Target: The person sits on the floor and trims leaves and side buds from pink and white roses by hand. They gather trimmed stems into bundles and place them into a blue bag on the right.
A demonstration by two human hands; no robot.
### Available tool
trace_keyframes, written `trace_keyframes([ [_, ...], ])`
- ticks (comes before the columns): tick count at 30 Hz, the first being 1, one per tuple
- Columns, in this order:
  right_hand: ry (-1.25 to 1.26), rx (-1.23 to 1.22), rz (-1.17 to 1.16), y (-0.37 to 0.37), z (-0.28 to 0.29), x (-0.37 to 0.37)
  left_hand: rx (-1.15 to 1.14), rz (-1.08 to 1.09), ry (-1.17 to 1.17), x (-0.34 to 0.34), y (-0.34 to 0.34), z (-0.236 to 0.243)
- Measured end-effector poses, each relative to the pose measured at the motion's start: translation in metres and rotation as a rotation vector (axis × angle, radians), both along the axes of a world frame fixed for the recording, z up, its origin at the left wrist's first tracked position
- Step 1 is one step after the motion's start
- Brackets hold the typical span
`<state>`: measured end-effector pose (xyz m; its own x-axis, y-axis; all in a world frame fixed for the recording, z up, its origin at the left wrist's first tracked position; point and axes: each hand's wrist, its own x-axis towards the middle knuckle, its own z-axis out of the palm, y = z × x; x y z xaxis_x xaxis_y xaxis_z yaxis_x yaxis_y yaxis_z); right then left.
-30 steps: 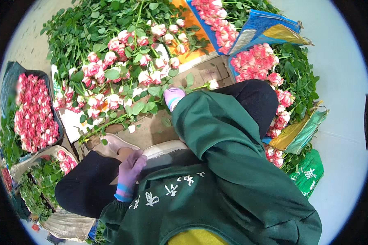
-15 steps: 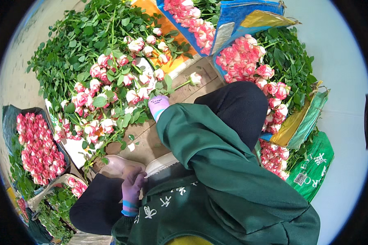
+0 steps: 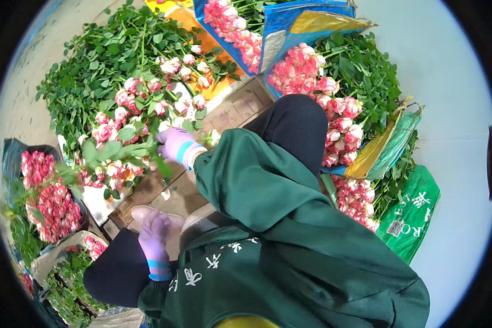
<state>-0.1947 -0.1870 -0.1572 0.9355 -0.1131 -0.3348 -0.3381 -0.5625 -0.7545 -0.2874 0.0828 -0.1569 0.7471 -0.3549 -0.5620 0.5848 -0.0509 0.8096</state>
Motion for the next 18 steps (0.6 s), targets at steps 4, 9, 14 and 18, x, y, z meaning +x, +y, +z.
trace_keyframes([
  [4, -0.262, 0.278, 0.087, 0.025, 0.050, 0.027, -0.056, 0.009, -0.240, 0.019, -0.049, 0.066],
  [9, -0.139, 0.969, 0.008, 0.030, 0.152, 0.044, -0.273, -0.274, -0.192, 0.039, -0.078, 0.125],
  [14, -0.342, 0.534, 0.342, 0.003, 0.084, 0.095, -0.430, -0.318, -0.040, 0.038, -0.079, 0.152],
  [18, 0.066, 0.810, -0.016, 0.025, 0.108, 0.064, -0.524, -0.256, 0.008, 0.029, -0.073, 0.141],
])
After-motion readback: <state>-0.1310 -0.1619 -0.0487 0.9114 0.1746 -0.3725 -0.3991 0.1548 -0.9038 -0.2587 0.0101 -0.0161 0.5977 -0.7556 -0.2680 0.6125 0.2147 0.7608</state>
